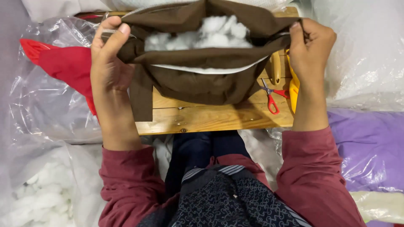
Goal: Stuffing a brown fabric pillowcase with white fiberfill material.
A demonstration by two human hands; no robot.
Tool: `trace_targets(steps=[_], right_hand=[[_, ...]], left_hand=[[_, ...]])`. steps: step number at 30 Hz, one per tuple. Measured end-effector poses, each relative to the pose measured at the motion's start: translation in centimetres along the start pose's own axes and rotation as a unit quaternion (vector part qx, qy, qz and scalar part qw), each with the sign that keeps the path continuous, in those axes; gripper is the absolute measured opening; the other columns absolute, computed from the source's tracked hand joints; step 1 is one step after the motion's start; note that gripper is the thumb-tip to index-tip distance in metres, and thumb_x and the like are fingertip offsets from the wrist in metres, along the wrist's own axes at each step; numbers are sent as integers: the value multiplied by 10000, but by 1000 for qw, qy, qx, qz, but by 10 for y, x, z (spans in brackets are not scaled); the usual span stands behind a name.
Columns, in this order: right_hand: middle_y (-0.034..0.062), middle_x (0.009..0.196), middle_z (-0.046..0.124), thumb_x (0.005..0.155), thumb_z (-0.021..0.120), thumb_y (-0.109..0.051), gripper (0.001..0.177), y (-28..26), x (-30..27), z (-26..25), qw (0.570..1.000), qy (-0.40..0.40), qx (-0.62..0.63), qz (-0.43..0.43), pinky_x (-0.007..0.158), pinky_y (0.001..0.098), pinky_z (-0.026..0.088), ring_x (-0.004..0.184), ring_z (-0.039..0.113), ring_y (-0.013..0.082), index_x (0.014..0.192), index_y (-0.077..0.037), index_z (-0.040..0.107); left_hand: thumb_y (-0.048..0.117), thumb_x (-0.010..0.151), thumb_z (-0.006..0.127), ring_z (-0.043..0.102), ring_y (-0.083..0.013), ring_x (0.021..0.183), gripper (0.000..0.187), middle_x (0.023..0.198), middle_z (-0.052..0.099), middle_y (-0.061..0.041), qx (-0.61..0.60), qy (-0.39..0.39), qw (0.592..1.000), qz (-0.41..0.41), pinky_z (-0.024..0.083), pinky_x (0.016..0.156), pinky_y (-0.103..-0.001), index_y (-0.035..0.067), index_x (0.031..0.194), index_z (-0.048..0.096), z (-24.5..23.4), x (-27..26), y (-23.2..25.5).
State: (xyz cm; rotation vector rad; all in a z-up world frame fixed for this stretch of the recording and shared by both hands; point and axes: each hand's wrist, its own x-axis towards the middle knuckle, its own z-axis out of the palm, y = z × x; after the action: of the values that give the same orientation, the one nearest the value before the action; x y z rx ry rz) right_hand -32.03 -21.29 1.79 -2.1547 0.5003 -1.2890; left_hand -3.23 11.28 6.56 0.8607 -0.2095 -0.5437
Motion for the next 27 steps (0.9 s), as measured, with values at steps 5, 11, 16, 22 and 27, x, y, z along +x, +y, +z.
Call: trace_targets(steps=[5, 11, 16, 22, 27], right_hand=[[54, 675, 552, 1126, 532, 85, 380, -27, 5, 3, 1000, 6, 9, -7, 582, 281, 374, 628, 521, 127, 766, -36, 543], [-31, 671, 271, 1095, 549, 23, 427, -53, -2, -17, 981, -124, -139, 57, 641, 322, 196, 689, 269, 99, 731, -85, 354], [179, 973, 721, 1067, 687, 74, 102, -113, -17, -4, 971, -63, -143, -179, 816, 395, 533, 879, 660, 290, 1163, 79, 721], [205, 1148, 660, 936, 722, -23, 309, -109, -10, 69, 935, -267, -4, -235, 959, 426, 530, 1062, 646, 363, 1232, 52, 672], [64, 1690, 150, 874, 747, -266, 1017, -136, 3, 110, 669, -675, -295, 98, 1272, 613, 142, 1566, 75, 412, 1638, -471, 108]], left_hand=[[-43, 926, 724, 559, -68, 679, 250, 820, 621, 6, 41, -41, 994, 94, 292, 463, -196, 159, 959, 582, -37, 0, -4], [-58, 977, 573, 581, -95, 990, 303, 1046, 611, -16, 470, -80, 852, 216, 439, 847, -203, 150, 1042, 784, -30, -49, -5], [-94, 1001, 568, 591, -221, 1195, 372, 1285, 605, -129, 501, -150, 811, 263, 469, 973, -283, 44, 1333, 659, -17, -68, -10], [-40, 937, 726, 305, -332, 1593, 739, 1653, 319, -196, 469, -264, 803, 257, 297, 1347, -441, 38, 1572, 354, -3, -77, -16], [-38, 944, 654, 211, -347, 1661, 838, 1731, 212, -187, 480, -270, 784, 286, 230, 1393, -482, 154, 1649, 244, -29, -60, -23]])
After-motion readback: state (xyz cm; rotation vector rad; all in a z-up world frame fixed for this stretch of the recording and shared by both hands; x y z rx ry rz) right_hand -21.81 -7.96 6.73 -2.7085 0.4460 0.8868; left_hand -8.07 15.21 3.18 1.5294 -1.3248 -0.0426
